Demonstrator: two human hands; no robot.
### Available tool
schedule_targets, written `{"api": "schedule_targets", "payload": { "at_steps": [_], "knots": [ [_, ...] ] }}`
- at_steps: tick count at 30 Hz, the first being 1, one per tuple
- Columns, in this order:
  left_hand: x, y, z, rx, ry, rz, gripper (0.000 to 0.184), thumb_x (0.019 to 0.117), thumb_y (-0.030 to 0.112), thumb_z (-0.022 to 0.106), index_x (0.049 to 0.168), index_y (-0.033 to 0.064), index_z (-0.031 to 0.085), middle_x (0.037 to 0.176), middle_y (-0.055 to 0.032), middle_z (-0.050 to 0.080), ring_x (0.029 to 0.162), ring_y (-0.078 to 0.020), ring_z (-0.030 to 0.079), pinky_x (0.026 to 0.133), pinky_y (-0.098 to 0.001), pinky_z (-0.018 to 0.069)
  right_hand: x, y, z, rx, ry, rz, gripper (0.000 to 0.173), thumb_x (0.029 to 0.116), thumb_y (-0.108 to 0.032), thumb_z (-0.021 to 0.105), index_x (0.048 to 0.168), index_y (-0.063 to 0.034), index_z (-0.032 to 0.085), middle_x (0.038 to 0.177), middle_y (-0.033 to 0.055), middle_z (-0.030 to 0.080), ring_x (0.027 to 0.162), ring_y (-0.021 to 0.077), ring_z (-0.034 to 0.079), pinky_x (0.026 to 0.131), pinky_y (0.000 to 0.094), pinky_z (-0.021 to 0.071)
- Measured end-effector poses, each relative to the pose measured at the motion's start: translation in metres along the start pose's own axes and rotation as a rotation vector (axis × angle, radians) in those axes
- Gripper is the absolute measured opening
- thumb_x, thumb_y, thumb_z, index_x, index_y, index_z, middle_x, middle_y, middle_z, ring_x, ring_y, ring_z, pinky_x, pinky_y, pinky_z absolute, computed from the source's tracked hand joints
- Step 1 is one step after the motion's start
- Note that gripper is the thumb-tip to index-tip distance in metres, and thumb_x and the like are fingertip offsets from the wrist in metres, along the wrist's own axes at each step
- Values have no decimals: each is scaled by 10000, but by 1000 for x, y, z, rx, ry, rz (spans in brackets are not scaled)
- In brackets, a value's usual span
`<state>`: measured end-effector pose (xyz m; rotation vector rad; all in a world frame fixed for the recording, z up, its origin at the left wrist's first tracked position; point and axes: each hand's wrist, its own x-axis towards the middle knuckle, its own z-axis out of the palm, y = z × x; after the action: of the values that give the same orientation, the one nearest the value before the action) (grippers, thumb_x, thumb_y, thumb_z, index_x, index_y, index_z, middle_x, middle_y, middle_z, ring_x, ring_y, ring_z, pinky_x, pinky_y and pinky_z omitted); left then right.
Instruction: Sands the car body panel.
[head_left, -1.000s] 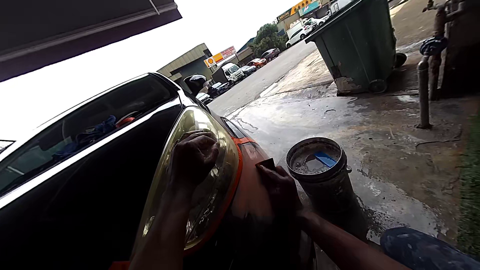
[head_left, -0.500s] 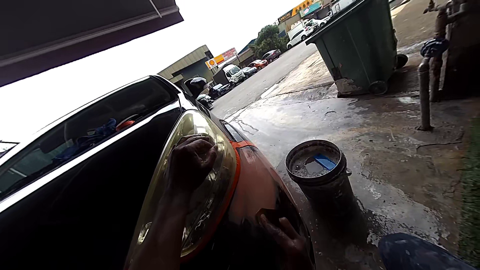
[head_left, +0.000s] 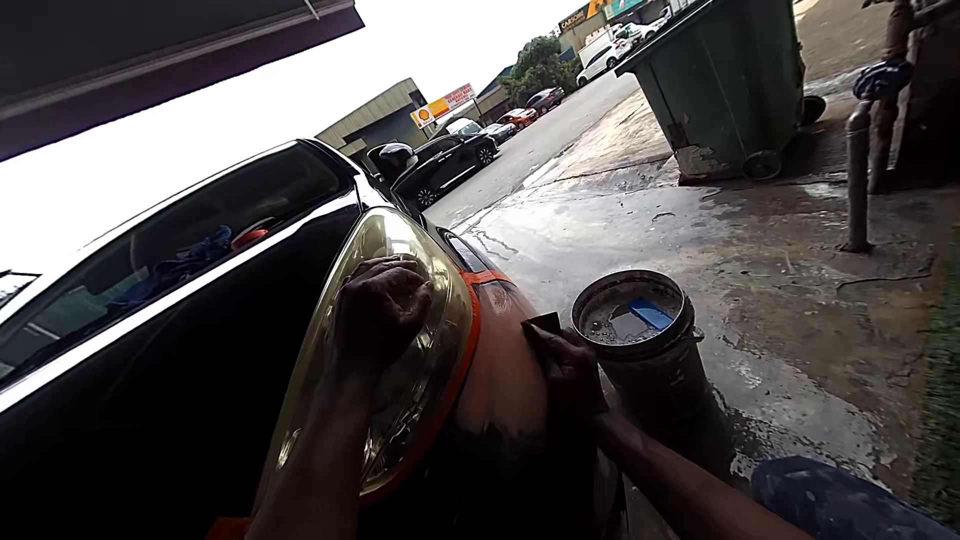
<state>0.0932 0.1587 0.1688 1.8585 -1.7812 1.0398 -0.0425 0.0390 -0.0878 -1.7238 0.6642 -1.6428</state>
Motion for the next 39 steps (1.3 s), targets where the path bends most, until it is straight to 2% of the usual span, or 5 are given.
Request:
{"api": "schedule_targets", "payload": {
  "at_steps": [6, 11, 16, 29, 39],
  "knots": [
    [0, 1, 0, -12, 3, -3, 256, 918, 359, 642, 893, 147, 782, 1153, -19, 751, 1205, -198, 656, 1038, -454, 512, -85, -29, -26, 111, -73, -185, 323, 1003, -119, 586, 1259, -223, 755, 1032, 66, 693, 906, 103, 673, 804, 250, 602],
    [0, 1, -1, -13, -9, -21, 242, 924, 359, 642, 877, 160, 771, 1140, 2, 751, 1213, -172, 649, 1048, -434, 512, 3, 1, -5, -22, -39, 58, 283, 1000, -160, 621, 1236, -209, 769, 1082, 63, 735, 966, 196, 691, 859, 420, 584],
    [3, 0, 2, -5, 1, -25, 236, 916, 377, 644, 880, 184, 774, 1153, 25, 748, 1216, -171, 645, 1032, -446, 518, -61, -20, -21, 74, -42, -170, 334, 997, -134, 584, 1258, -251, 757, 1033, 54, 690, 893, 91, 670, 790, 251, 602],
    [1, 1, 1, 17, -19, -67, 226, 917, 357, 649, 880, 176, 779, 1155, 23, 748, 1216, -173, 642, 1016, -474, 513, 45, -61, 7, -205, -271, 311, 276, 1047, -240, 557, 1221, -139, 745, 1107, 119, 701, 1023, 285, 683, 894, 483, 570],
    [4, 1, 2, -27, -2, -75, 205, 922, 337, 659, 839, 179, 759, 1114, 38, 753, 1189, -145, 648, 1003, -458, 513, 52, -83, 12, -169, -299, 236, 281, 1059, -234, 543, 1215, -119, 746, 1108, 135, 700, 1021, 296, 684, 871, 492, 574]
  ]
}}
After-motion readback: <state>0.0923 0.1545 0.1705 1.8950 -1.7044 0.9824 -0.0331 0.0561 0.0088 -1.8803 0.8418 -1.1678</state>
